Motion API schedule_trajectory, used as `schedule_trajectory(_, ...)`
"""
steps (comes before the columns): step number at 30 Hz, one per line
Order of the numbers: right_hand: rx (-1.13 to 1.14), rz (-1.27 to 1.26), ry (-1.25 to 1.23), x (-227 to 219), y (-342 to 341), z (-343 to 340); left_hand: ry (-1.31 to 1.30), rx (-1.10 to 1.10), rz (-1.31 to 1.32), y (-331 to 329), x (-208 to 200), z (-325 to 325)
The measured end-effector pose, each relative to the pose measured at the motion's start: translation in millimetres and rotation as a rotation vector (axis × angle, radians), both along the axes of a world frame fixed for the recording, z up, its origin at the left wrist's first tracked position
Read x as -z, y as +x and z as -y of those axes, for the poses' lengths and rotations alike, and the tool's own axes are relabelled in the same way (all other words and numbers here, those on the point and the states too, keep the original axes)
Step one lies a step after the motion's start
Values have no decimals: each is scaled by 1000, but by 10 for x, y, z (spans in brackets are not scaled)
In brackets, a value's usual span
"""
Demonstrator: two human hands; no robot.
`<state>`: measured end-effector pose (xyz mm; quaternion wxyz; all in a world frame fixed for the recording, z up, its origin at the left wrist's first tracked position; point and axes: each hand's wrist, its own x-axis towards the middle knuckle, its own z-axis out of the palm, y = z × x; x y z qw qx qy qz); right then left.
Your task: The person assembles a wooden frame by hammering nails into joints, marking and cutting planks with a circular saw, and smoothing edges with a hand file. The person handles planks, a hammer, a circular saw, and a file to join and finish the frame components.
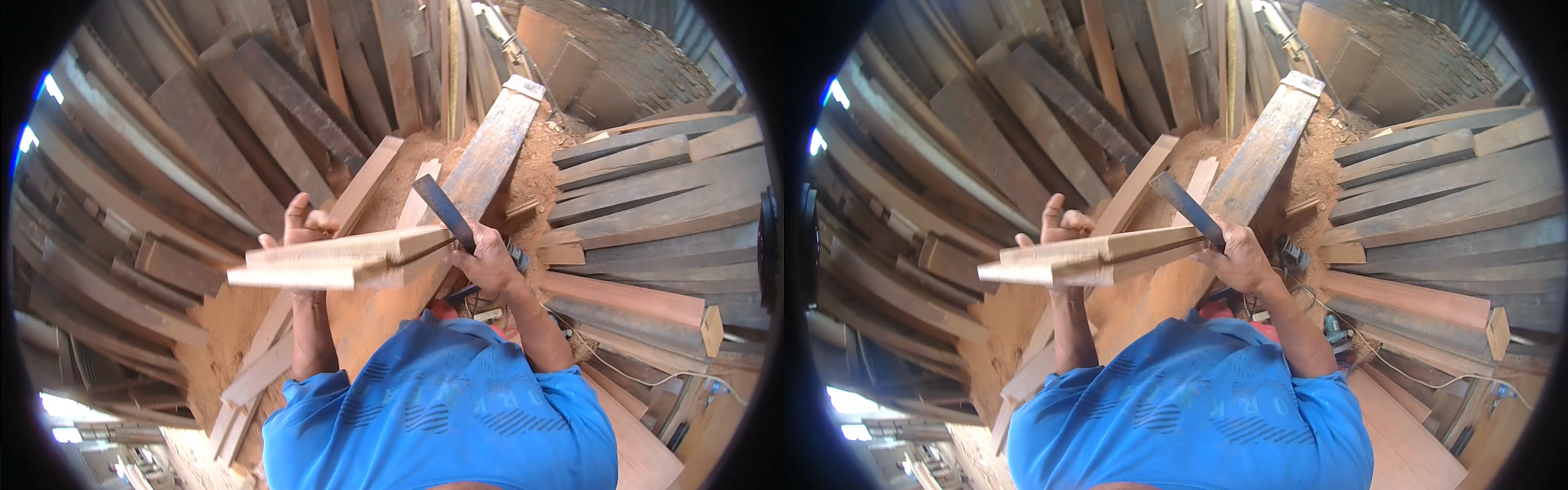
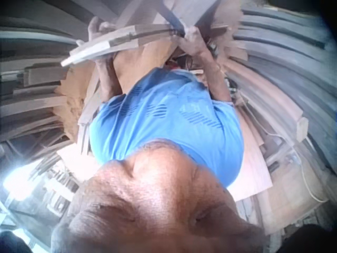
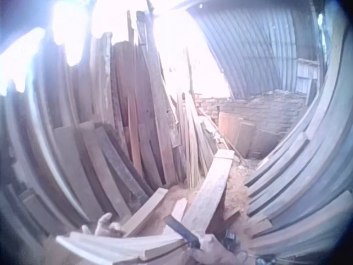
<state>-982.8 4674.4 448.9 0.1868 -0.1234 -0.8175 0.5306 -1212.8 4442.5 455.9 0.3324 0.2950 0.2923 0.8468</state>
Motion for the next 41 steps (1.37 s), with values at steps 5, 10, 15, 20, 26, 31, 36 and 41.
schedule_trajectory(5,-196,-66,43,202,289,264,-491,-122,400,847,430,866)
schedule_trajectory(10,-278,138,241,418,643,490,-897,100,650,2036,71,1020)
schedule_trajectory(15,-440,223,375,647,820,939,-971,431,806,2158,1467,1714)
schedule_trajectory(20,-459,441,323,641,1022,1149,-1007,428,721,2203,1821,1874)
schedule_trajectory(26,-110,599,85,585,1483,569,-1173,473,450,2116,2201,2178)
schedule_trajectory(31,-27,707,123,645,1689,294,-1276,403,323,1988,2062,2187)
schedule_trajectory(36,-78,820,235,826,1733,448,-1360,479,282,1779,2037,2244)
schedule_trajectory(41,-56,921,117,826,1671,530,-1424,493,259,1690,2091,2274)
